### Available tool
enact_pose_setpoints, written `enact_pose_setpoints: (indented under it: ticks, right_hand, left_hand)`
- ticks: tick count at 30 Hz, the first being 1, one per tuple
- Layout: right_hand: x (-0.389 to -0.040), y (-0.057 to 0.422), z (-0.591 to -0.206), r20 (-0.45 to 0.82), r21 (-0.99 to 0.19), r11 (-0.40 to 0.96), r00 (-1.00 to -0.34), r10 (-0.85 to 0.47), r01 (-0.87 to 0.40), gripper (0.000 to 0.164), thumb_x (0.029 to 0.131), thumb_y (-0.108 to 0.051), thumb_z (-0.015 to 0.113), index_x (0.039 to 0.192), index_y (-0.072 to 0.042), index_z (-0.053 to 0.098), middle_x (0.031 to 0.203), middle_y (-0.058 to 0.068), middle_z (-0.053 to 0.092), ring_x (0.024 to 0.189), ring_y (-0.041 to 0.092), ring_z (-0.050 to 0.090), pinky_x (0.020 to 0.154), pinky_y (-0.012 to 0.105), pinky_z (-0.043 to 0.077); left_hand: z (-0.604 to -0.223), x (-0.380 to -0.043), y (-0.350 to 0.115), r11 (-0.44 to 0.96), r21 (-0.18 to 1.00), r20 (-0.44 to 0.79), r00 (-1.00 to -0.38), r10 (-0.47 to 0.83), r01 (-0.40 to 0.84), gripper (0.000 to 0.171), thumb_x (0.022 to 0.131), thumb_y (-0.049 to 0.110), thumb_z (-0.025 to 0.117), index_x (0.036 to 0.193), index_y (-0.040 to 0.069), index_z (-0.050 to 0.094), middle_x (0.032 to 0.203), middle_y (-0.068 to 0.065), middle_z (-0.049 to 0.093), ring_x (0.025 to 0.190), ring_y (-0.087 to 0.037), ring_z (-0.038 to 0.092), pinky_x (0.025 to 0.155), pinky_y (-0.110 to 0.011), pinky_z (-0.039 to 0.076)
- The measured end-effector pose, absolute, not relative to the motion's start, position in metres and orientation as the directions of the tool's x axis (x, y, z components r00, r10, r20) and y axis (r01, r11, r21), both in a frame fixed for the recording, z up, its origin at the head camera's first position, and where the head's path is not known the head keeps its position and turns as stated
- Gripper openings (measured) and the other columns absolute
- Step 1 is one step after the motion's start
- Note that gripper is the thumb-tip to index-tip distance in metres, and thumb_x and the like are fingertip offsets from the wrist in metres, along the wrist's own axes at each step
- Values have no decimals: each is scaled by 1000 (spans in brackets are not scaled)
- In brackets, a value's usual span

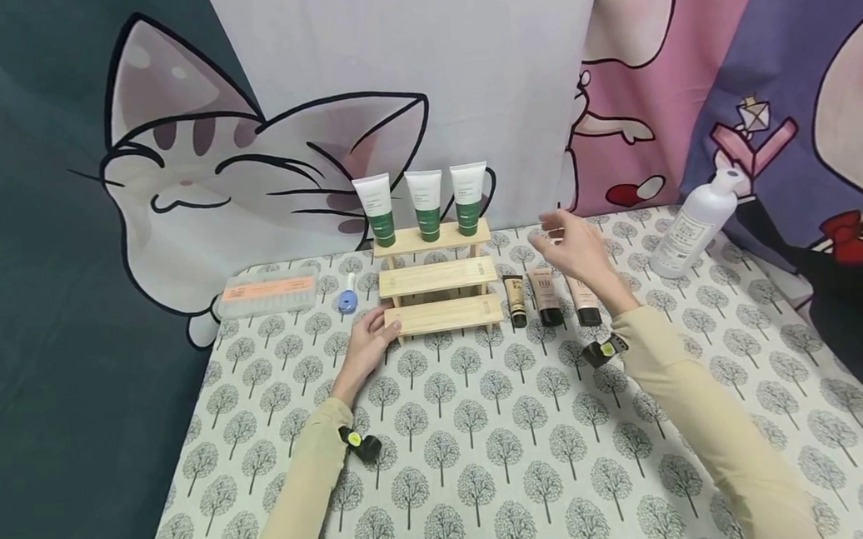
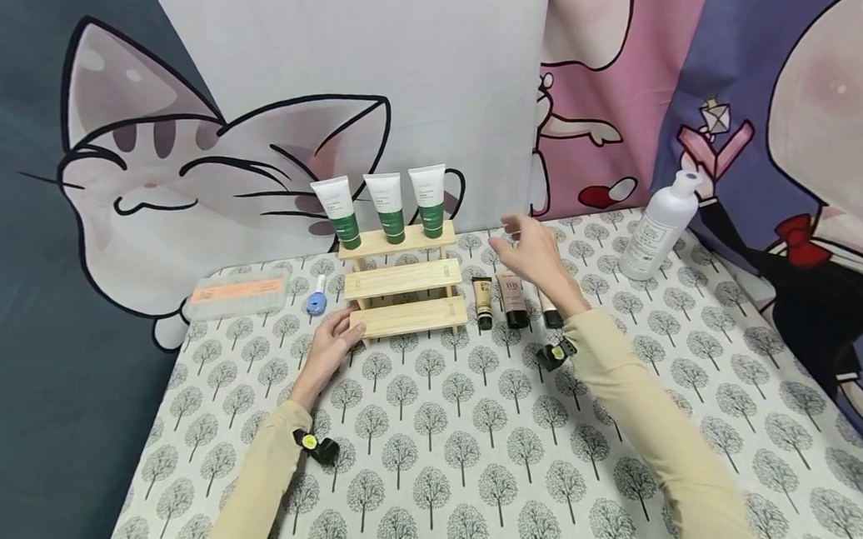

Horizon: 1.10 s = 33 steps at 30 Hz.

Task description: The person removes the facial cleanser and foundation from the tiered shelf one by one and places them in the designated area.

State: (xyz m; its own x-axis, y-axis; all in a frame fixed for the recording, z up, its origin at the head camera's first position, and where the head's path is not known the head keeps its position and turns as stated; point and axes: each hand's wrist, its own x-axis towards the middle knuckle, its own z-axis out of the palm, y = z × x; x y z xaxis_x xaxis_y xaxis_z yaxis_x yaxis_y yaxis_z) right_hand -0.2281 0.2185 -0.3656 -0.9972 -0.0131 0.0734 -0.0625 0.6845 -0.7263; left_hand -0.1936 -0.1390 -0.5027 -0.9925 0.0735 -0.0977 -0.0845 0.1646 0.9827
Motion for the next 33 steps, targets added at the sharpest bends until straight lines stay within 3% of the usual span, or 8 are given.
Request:
enact_pose_setpoints:
  ticks: [12,20,33]
  right_hand:
    - [-252,173,-359,198,-820,542,-980,-35,-185,59,95,-21,70,146,-1,48,140,24,59,126,41,60,110,50,51]
    - [-267,148,-360,155,-878,457,-988,-9,-142,61,95,-19,70,146,1,46,146,26,53,131,39,57,111,46,51]
    - [-285,126,-370,219,-868,459,-976,11,-190,49,93,-12,71,136,4,51,133,24,62,124,36,62,109,42,53]
  left_hand:
    - [-503,-194,-141,157,983,-106,-992,70,-94,58,98,8,63,150,-3,40,149,-29,50,136,-41,53,116,-44,45]
    - [-502,-194,-140,146,985,-103,-992,75,-91,56,98,7,63,149,-4,42,148,-28,51,135,-41,55,114,-43,47]
    - [-501,-196,-140,133,985,-120,-988,101,-106,59,100,8,61,152,-5,37,150,-29,48,137,-41,52,116,-43,45]
